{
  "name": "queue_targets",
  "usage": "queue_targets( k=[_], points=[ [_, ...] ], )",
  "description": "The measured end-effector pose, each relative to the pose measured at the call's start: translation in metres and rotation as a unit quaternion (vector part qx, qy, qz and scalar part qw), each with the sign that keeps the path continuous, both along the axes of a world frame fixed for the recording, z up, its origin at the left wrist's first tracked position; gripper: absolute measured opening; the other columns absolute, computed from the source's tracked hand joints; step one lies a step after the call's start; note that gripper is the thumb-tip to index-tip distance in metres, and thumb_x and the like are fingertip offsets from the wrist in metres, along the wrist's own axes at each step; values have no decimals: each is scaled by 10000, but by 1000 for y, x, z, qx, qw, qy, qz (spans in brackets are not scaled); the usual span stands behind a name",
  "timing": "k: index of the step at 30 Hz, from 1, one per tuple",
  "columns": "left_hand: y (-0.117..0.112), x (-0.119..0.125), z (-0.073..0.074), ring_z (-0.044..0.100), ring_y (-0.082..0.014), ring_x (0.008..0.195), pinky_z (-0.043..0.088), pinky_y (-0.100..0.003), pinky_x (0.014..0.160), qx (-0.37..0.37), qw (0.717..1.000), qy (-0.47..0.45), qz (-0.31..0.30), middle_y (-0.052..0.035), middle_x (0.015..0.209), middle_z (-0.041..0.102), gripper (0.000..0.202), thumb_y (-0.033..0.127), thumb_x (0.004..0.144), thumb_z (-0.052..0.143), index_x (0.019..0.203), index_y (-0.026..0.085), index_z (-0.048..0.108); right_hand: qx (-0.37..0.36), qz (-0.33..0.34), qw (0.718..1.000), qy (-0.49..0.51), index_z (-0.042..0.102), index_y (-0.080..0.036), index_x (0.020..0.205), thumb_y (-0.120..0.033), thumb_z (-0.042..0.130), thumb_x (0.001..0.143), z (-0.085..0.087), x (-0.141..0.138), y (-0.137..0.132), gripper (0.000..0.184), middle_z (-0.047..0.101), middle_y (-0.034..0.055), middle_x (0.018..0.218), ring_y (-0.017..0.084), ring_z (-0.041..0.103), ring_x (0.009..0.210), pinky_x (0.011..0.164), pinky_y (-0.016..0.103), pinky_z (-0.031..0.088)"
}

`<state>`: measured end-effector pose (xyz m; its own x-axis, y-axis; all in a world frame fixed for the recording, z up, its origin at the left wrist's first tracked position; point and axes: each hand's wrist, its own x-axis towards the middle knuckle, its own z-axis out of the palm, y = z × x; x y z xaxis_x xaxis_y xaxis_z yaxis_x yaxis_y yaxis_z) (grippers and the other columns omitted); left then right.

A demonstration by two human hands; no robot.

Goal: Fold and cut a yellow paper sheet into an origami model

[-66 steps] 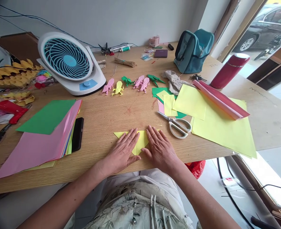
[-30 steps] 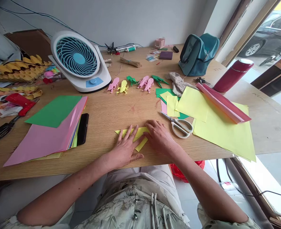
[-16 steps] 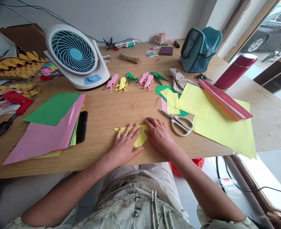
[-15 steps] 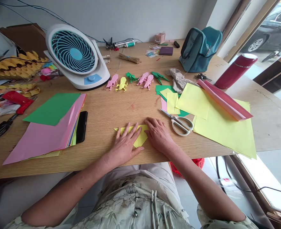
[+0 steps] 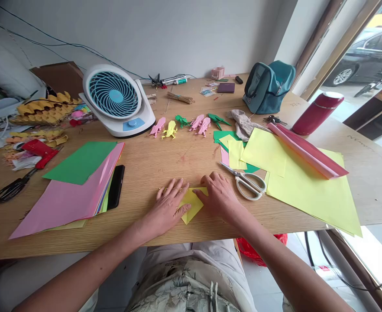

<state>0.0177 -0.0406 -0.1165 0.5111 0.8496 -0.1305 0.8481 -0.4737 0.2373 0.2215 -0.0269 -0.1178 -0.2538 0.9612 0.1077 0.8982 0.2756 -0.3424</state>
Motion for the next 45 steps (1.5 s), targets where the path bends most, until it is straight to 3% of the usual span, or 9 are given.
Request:
queue_targets(
  k=[4,7,12,16,21,25,32,36,45],
  points=[
    [15,-2,4,302,-338,1432,322,-523,1108,40,999,-17,4,-153,1551,363,591,419,920,587,1440,184,433,-104,17,994,-1,609,-181,937,-320,669,833,12,1,7,183,653,75,924,226,604,866,768,319,420],
    [36,1,11,504,-322,1208,409,-468,982,51,998,-44,-13,-124,1292,576,496,463,793,732,1204,209,616,-148,37,988,29,612,-197,874,-249,667,809,20,2,17,100,660,23,824,175,580,745,657,278,376],
    [89,-3,25,623,-201,840,437,-281,716,-116,983,-142,-16,-18,866,673,185,307,757,723,888,181,687,-91,128,983,99,633,-198,831,-163,637,792,38,3,53,52,622,-8,792,121,530,692,629,239,371],
    [113,-14,28,623,-165,744,391,-237,596,-145,961,-236,-5,20,776,673,177,320,820,625,879,176,710,-18,129,972,196,656,-193,888,-237,637,820,45,2,79,83,619,12,815,131,552,724,654,254,423],
    [114,-18,22,608,-146,738,399,-236,643,-97,942,-323,-8,20,779,676,159,291,868,609,848,174,715,-30,21,887,461,572,-216,1202,-462,695,812,26,2,84,477,663,82,1044,182,630,873,736,317,520],
    [114,-17,18,618,-144,813,423,-241,736,-16,928,-371,-10,-6,856,682,109,221,883,608,880,184,710,-90,17,837,540,545,-230,1215,-483,762,753,13,-3,80,570,692,77,1038,206,658,927,797,361,546],
    [119,-6,31,585,-128,739,409,-230,687,39,928,-369,-35,0,766,615,114,153,858,623,759,171,677,-100,23,829,550,658,-196,875,-456,772,750,2,-11,79,311,685,24,811,161,629,722,642,285,521],
    [124,-1,37,580,-122,722,407,-226,669,12,918,-396,-24,7,749,625,131,215,881,624,773,172,685,-122,20,815,566,711,-207,860,-527,763,729,3,-10,79,349,735,43,795,209,676,743,692,347,567],
    [120,-2,41,559,-111,703,405,-221,662,-1,906,-420,-41,15,717,610,154,196,856,643,705,170,657,-119,-9,839,531,728,-212,920,-453,763,748,0,-17,69,298,773,50,903,221,707,786,691,334,582]
  ],
)
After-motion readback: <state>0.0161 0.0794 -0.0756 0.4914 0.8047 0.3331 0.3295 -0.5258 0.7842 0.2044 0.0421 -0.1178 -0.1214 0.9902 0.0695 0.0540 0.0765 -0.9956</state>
